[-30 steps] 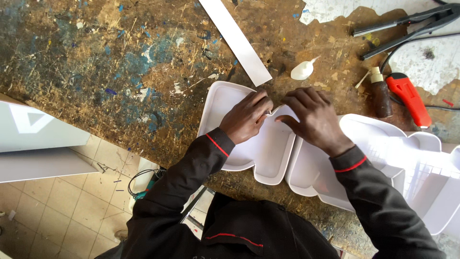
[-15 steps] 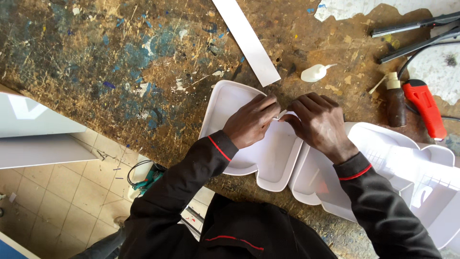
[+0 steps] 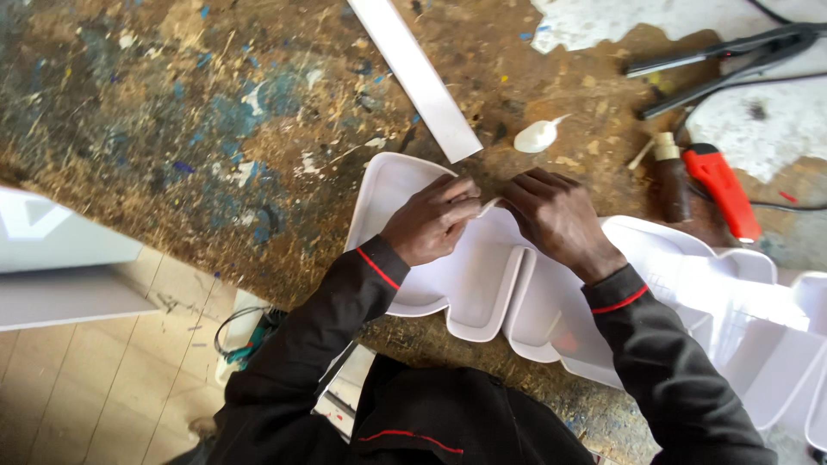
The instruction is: The person applies glue to the edges of white plastic components and presses them together. They use a heat gun to warm the joints and a utility knife to trim excess material, then place a cardboard template over the assembly.
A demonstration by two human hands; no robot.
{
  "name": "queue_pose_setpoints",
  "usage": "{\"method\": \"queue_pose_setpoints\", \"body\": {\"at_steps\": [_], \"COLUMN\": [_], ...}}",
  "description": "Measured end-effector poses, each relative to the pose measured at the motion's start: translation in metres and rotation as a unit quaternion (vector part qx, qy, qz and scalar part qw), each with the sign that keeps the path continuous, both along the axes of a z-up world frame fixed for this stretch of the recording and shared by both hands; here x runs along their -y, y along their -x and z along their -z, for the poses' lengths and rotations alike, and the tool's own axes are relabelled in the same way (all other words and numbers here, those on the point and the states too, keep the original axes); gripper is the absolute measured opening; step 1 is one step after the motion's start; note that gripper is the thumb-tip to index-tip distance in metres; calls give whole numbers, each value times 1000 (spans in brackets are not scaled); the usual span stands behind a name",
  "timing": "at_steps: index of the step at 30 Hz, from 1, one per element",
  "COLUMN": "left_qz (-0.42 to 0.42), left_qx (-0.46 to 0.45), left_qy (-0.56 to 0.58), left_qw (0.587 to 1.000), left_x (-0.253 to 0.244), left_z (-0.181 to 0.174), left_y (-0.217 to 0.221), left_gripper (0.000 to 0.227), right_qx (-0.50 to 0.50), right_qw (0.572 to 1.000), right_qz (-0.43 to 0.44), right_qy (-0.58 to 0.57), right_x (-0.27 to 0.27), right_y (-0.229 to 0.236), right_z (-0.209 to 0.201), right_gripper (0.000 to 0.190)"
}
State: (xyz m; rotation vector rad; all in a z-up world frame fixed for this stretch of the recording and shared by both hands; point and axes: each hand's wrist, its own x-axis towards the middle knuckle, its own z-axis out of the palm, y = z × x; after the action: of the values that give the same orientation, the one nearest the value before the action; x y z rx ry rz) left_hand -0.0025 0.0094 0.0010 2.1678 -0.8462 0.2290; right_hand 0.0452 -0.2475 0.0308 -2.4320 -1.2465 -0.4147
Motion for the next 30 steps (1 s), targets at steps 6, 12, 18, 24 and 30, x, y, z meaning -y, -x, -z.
{"method": "queue_pose_setpoints", "body": {"at_steps": [6,12,18,24,30], "left_qz": [20,31,27,23,19], "left_qx": [-16,-14,-6,17,25], "left_qy": [6,-6,10,1,-28], "left_qw": [1000,999,1000,1000,999], "left_x": [-2,-2,-4,-4,-3], "left_z": [-5,-7,5,11,-4], "left_y": [-2,1,1,2,3], "left_gripper": [19,22,15,19,20], "right_qx": [-11,21,-76,-47,-167], "right_qw": [983,915,902,936,950], "right_qz": [175,369,382,335,246], "right_qy": [46,161,188,92,-91], "right_x": [83,181,181,175,132], "right_y": [-10,-27,-31,-28,-16], "right_z": [-7,35,38,32,-8], "right_gripper": [32,31,39,55,38]}}
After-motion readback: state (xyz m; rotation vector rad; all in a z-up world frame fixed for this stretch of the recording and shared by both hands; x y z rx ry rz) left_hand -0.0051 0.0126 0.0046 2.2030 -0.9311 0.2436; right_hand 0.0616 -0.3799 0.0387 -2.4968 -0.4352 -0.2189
